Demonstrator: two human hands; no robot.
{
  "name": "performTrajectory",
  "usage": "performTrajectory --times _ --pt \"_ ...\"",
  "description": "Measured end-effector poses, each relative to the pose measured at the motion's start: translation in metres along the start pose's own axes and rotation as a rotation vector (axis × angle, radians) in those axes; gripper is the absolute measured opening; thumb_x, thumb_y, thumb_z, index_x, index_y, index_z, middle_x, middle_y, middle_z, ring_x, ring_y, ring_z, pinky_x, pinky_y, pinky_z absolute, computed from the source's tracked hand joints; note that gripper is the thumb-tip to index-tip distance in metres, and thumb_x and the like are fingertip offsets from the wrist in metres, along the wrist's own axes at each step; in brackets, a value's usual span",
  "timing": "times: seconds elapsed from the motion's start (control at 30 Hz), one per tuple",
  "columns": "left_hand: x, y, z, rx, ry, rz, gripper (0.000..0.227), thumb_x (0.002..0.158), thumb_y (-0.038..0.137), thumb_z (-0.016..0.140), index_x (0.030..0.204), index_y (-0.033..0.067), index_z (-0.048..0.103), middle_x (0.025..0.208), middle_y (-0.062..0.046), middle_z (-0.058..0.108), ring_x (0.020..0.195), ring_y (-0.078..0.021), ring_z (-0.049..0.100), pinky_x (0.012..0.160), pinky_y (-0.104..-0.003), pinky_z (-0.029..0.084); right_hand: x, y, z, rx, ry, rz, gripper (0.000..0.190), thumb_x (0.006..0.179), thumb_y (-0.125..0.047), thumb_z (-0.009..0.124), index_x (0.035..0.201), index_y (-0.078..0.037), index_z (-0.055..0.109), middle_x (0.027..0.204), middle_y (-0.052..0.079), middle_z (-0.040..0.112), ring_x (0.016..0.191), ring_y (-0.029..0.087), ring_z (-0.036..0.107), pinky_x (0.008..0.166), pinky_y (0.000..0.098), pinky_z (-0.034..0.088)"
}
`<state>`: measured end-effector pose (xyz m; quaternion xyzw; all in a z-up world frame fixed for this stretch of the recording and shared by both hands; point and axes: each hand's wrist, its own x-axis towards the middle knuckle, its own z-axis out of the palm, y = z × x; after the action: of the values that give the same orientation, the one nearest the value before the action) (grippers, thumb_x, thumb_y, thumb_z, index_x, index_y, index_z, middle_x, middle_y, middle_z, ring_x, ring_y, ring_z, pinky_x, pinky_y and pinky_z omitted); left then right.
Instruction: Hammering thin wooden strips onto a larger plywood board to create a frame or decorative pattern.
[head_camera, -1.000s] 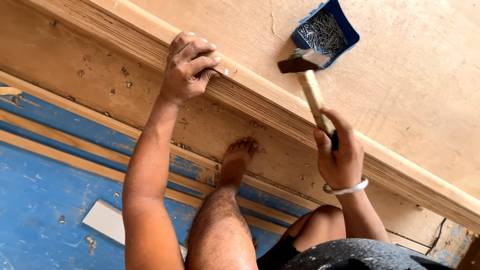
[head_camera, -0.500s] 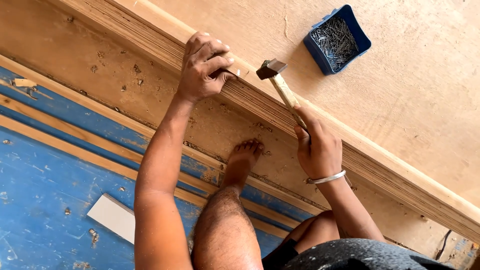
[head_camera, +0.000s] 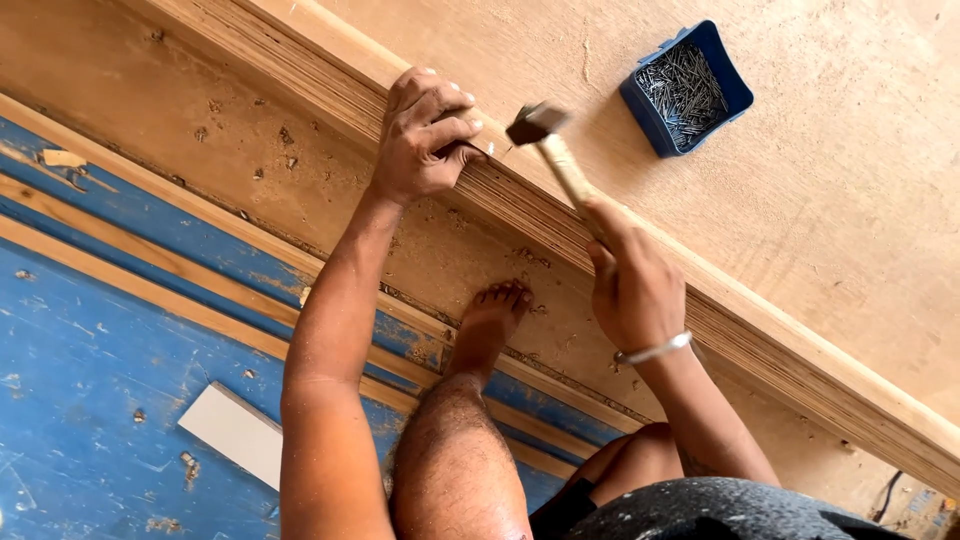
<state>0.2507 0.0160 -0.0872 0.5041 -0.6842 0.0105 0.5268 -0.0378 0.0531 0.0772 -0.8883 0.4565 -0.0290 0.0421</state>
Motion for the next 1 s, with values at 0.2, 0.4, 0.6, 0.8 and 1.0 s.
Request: performTrajectory --times 0.2,0.4,0.6,0.8,1.0 --pt "0.009 0.01 -0.005 -0.038 0.033 0.017 0.019 0.084 0.023 0.091 0.092 0.0174 0.075 0.109 0.001 0.07 0.114 -0.0198 0.059 0.117 -0.046 0.039 -0.007 0.01 0.022 0.607 0.635 -0.302 0.031 0.113 -0.015 0.056 0.141 -0.01 0.044 0.081 0.002 0.061 0.064 0.007 0.056 0.053 0.0216 0.042" --pt "0.005 0.008 -0.005 -0.007 0.001 -0.012 0.015 0.087 0.018 0.089 0.093 0.0176 0.076 0.112 0.001 0.071 0.117 -0.0201 0.06 0.119 -0.046 0.039 -0.007 0.005 0.016 0.02 -0.015 0.003 0.039 0.1 -0.01 0.061 0.139 -0.01 0.058 0.066 0.006 0.063 0.044 0.014 0.051 0.037 0.0248 0.04" --pt "0.006 0.008 -0.004 -0.039 0.026 0.007 0.016 0.085 0.018 0.09 0.093 0.0174 0.076 0.11 0.0 0.071 0.115 -0.0205 0.059 0.117 -0.046 0.038 -0.014 0.01 0.032 0.456 0.61 -0.274 0.035 0.117 -0.013 0.056 0.149 -0.012 0.043 0.104 0.011 0.07 0.071 0.01 0.063 0.057 0.0219 0.05" --pt "0.0 0.001 0.001 -0.011 0.002 -0.013 0.015 0.085 0.014 0.088 0.093 0.0186 0.075 0.113 0.002 0.072 0.118 -0.0191 0.06 0.12 -0.045 0.039 -0.01 0.011 0.024 0.124 0.026 -0.02 0.037 0.101 -0.01 0.06 0.138 -0.011 0.059 0.076 0.009 0.07 0.045 0.012 0.051 0.035 0.025 0.038" --pt "0.006 0.007 -0.005 -0.046 0.034 0.012 0.019 0.084 0.02 0.092 0.094 0.0174 0.076 0.114 0.0 0.07 0.117 -0.0206 0.058 0.117 -0.044 0.038 -0.008 0.011 0.038 0.657 0.744 -0.316 0.037 0.113 -0.009 0.055 0.148 -0.016 0.044 0.084 0.0 0.062 0.06 0.007 0.051 0.049 0.021 0.04"
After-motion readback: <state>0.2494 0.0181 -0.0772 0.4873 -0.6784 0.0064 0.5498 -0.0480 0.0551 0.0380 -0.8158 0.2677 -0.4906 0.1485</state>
